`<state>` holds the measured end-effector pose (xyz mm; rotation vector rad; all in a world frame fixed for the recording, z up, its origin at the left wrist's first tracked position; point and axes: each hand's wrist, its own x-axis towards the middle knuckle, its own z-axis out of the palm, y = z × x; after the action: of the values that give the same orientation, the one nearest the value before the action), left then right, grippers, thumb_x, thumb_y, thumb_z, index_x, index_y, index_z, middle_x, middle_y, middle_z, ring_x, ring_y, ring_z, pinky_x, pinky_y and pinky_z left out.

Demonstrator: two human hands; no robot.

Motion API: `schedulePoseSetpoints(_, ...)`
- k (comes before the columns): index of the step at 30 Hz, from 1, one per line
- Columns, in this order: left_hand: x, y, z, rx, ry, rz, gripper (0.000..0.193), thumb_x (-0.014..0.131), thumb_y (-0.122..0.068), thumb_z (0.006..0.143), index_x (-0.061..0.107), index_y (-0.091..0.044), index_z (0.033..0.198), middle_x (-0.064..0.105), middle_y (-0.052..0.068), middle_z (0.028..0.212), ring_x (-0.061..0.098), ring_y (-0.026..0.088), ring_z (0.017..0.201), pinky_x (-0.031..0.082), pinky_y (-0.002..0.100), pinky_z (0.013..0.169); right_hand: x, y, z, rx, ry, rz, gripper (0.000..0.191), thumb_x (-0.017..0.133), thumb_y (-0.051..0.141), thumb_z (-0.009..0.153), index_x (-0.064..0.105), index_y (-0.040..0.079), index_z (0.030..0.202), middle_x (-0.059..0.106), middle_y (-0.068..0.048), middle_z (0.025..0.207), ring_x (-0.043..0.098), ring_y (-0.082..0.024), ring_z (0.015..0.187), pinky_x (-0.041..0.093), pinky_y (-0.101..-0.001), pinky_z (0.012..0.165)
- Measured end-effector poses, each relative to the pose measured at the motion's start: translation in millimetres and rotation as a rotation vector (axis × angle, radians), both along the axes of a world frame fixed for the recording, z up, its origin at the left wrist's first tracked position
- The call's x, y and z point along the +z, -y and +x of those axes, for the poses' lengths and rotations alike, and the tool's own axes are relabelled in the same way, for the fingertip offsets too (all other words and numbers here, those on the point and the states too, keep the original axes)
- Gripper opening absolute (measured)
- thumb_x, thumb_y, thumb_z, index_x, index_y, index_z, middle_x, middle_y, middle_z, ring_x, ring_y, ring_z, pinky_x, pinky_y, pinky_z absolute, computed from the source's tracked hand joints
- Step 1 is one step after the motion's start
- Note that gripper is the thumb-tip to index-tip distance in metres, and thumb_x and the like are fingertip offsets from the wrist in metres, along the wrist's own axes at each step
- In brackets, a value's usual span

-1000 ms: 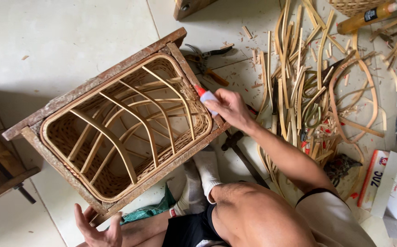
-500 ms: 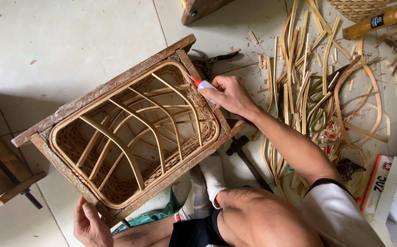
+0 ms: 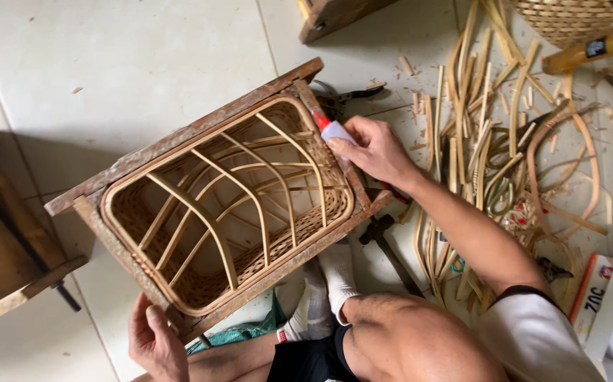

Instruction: The person assembles a rectangular wicker basket by inserting thin bamboo strips into a wooden frame. They use a hammer to tap the strips into place, pliers to trim excess material, and a glue bottle to secure the joints. The basket is gradually filled with crossbars and side supports.

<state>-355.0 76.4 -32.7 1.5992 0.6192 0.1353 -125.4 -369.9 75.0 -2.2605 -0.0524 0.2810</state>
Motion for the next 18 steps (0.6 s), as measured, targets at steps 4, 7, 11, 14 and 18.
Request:
schedulePoseSetpoints(4, -4.3, 3.7, -3.5, 0.014, 0.067, 0.1, 0.034, 0.06, -0.019, 0.117, 0.061, 0.004, 0.142, 0.069, 0.009, 0.116, 0.062, 0.005, 0.092, 0.049, 0.017, 0.074, -9.9, -12.1, 35.0, 0.3, 0.413, -0.337, 0.043, 0.084, 0.028, 0.092, 0.07, 0.0, 0.121, 0.067, -0.013, 0.1, 0.067, -0.021, 0.079, 0.062, -0.0334, 0.069)
schedulePoseSetpoints(7, -3.2, 6.8, -5.4, 0.08, -0.032, 0.053, 0.036, 0.06, -0.019, 0.111, 0.062, 0.0, 0.141, 0.07, 0.006, 0.114, 0.058, 0.003, 0.079, 0.044, 0.015, 0.061, -19.2, -23.1, 62.3, 0.387, 0.637, -0.472, 0.046, 0.085, 0.029, 0.089, 0.07, 0.005, 0.125, 0.064, -0.008, 0.106, 0.064, -0.021, 0.09, 0.061, -0.0328, 0.079)
schedulePoseSetpoints(11, 0.0, 12.2, -4.9, 0.126, -0.052, 0.014, 0.037, 0.061, -0.018, 0.109, 0.062, 0.0, 0.141, 0.07, 0.006, 0.115, 0.054, 0.003, 0.077, 0.042, 0.015, 0.061, -24.7, -34.7, 76.7, 0.454, 0.693, -0.547, 0.044, 0.087, 0.031, 0.091, 0.072, 0.01, 0.126, 0.064, -0.005, 0.106, 0.061, -0.019, 0.091, 0.055, -0.0344, 0.08)
schedulePoseSetpoints(14, 2.3, 14.4, -3.6, 0.113, -0.05, 0.031, 0.038, 0.062, -0.018, 0.109, 0.062, 0.001, 0.142, 0.069, 0.006, 0.116, 0.053, 0.002, 0.077, 0.042, 0.015, 0.063, -24.9, -39.1, 76.9, 0.484, 0.751, -0.593, 0.041, 0.086, 0.031, 0.091, 0.072, 0.011, 0.124, 0.063, -0.004, 0.105, 0.06, -0.019, 0.091, 0.053, -0.0349, 0.078)
schedulePoseSetpoints(18, 7.2, 15.5, -2.3, 0.045, 0.029, 0.109, 0.035, 0.061, -0.017, 0.113, 0.06, 0.004, 0.142, 0.069, 0.009, 0.124, 0.065, 0.007, 0.104, 0.054, 0.018, 0.09, -25.3, -42.6, 77.8, 0.504, 0.828, -0.651, 0.037, 0.085, 0.026, 0.092, 0.073, 0.011, 0.123, 0.062, -0.003, 0.104, 0.06, -0.018, 0.091, 0.051, -0.0346, 0.078)
